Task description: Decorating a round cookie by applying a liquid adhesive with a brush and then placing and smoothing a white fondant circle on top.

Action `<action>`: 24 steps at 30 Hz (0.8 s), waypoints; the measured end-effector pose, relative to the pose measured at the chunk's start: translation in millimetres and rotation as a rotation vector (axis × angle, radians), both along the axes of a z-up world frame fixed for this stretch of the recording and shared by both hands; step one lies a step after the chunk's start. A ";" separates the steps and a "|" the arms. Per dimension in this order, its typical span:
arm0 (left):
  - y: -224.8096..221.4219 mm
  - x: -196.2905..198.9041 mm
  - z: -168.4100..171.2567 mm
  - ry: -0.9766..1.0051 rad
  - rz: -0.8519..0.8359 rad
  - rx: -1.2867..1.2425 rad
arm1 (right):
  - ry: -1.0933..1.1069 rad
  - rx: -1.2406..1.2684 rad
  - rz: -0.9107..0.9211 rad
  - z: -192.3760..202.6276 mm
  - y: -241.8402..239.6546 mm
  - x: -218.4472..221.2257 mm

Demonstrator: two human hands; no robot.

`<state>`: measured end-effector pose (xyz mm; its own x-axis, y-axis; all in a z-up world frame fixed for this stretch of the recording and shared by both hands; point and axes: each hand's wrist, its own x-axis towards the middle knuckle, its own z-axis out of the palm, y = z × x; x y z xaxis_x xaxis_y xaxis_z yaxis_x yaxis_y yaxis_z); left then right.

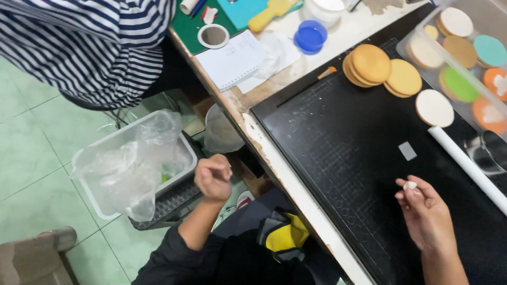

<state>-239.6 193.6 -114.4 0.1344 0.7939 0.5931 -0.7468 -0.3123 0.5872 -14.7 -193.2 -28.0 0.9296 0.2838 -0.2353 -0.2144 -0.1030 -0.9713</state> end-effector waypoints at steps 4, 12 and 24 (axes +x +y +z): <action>21.2 2.4 -119.7 0.502 0.041 -0.011 | -0.071 -0.129 0.016 15.0 25.2 -26.2; 69.9 41.1 -213.4 1.986 -0.545 -0.061 | -0.273 -0.445 0.065 24.2 59.7 -55.5; 89.6 82.7 -301.6 2.388 -0.516 0.303 | -0.286 -0.485 0.050 13.2 51.5 -57.2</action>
<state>-156.9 283.2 -415.9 0.5065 0.4608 -0.7288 0.7844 -0.5972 0.1676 -71.9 -141.6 -14.8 0.9637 0.2514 -0.0902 0.0673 -0.5554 -0.8289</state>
